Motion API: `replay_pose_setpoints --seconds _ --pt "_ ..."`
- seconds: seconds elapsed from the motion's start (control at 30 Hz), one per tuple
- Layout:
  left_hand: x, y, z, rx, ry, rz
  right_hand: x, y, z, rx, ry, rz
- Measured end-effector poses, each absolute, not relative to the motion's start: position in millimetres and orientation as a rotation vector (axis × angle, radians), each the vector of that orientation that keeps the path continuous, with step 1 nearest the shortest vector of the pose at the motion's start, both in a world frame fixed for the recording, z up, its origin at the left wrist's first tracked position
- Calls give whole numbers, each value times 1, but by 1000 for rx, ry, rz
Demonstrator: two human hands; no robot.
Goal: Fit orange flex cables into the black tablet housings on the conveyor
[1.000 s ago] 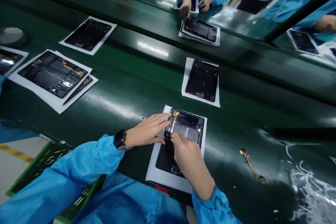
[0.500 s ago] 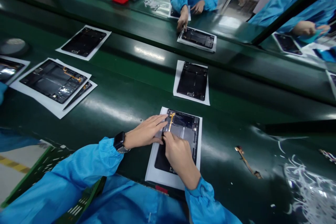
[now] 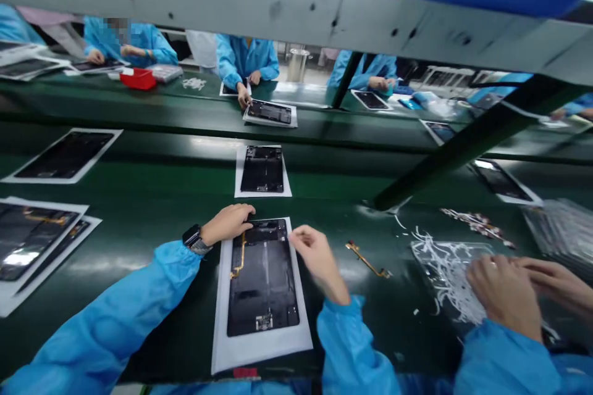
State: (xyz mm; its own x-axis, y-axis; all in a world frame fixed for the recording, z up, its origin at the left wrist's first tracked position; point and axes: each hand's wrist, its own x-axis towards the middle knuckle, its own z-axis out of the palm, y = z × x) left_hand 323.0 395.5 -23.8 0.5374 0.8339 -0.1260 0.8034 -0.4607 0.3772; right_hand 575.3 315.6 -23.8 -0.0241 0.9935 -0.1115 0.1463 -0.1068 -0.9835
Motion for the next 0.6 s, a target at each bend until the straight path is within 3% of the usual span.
replay_pose_setpoints --seconds 0.13,0.33,0.6 --pt "322 404 -19 2370 1327 -8 672 321 -28 -2008 -1508 563" --pt "334 415 1 2308 1296 -162 723 314 -58 -2100 -1725 505" --pt "373 490 32 2247 958 -392 725 310 -73 -2042 -1551 510"
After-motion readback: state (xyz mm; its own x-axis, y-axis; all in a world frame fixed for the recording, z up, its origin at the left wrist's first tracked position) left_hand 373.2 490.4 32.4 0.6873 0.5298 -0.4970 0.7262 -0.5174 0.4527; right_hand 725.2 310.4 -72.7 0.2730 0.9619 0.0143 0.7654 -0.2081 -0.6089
